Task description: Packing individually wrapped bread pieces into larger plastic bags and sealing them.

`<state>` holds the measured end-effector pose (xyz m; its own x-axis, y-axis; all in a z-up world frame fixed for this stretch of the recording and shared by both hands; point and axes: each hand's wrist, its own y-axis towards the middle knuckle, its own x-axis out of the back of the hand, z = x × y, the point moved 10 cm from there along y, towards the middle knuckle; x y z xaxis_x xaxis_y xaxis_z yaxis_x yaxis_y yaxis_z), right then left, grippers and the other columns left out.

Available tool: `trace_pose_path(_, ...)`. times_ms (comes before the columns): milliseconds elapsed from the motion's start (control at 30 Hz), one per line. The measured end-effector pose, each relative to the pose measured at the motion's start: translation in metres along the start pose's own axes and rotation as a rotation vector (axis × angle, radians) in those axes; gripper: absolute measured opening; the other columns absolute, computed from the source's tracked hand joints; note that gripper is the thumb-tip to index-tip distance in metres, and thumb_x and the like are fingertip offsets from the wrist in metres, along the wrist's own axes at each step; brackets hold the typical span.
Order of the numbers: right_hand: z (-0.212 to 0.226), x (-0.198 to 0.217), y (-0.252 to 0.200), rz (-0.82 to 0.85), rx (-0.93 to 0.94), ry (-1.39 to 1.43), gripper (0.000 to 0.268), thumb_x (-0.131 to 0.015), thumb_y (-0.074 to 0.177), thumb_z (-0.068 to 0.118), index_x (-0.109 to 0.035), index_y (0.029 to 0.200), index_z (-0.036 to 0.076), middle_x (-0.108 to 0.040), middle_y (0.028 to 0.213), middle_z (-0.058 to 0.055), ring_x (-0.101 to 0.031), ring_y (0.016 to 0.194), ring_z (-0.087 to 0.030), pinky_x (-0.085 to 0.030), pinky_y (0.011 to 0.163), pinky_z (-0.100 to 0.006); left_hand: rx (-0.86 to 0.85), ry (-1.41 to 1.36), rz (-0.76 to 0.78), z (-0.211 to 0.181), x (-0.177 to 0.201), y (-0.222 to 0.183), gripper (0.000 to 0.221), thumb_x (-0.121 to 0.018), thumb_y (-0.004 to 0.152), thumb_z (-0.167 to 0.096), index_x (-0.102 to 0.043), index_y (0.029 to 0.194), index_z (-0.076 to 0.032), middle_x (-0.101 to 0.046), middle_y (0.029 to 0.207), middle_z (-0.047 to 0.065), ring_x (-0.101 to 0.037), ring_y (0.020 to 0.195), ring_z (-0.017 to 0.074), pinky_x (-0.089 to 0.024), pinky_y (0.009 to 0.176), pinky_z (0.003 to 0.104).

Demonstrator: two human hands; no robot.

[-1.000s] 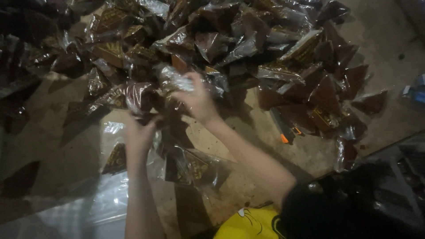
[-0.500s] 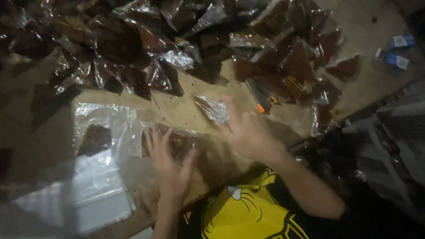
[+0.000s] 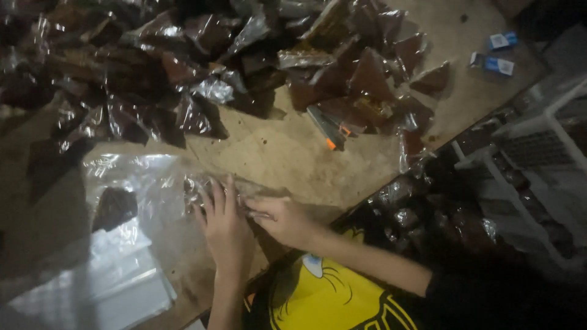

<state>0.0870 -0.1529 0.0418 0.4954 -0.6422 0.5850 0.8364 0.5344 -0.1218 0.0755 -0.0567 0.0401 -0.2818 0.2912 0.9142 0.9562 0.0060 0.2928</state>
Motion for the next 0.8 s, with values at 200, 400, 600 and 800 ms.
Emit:
trace_pose_path(200,-0.069,-0.02,-0.01,-0.582,-0.342,0.584,0.022,-0.061,0.091,0.009,-0.077,0.105,0.003,-0.079,0.097,-0.006,-0.069,0.086,-0.012,-0.054,0.073,-0.026,-0.287,0.164,-0.034,-0.03,-0.003,-0.024,0.066,-0.058,0.08,0.008,-0.057,0.144,-0.011,-0.055,0.147,0.022,-0.051,0.137,0.0485,-0.044,0.114,0.056)
trace_pose_path(400,-0.078,-0.045,-0.019,-0.568,-0.913,1.32,0.012,-0.06,0.098,0.008,-0.071,0.101,0.003,-0.06,0.068,-0.007,-0.05,0.048,-0.014,-0.026,0.032,-0.027,-0.251,0.231,-0.114,-0.035,-0.023,-0.049,0.066,-0.064,0.093,-0.013,-0.04,0.153,0.0,-0.051,0.129,0.028,-0.052,0.116,0.0338,-0.046,0.091,0.044)
trace_pose_path(600,-0.012,-0.018,0.014,0.31,-0.034,1.499,0.069,-0.031,0.103,0.019,0.006,0.157,-0.001,-0.002,0.167,-0.02,-0.014,0.152,-0.034,-0.021,0.124,-0.046,0.035,0.352,-0.093,0.007,-0.034,-0.043,0.094,-0.065,0.08,-0.055,-0.039,0.154,-0.003,-0.044,0.134,0.013,-0.043,0.106,0.0208,-0.043,0.081,0.032)
trace_pose_path(800,-0.016,0.026,0.018,0.588,-0.357,0.071,0.077,-0.041,0.099,0.0,-0.01,0.162,0.033,-0.066,0.134,-0.006,-0.037,0.044,-0.004,-0.032,0.036,-0.019,-0.047,0.358,-0.152,-0.001,-0.035,-0.037,0.064,-0.075,0.082,0.008,-0.056,0.143,-0.001,-0.051,0.127,0.017,-0.046,0.101,0.0223,-0.045,0.08,0.029)
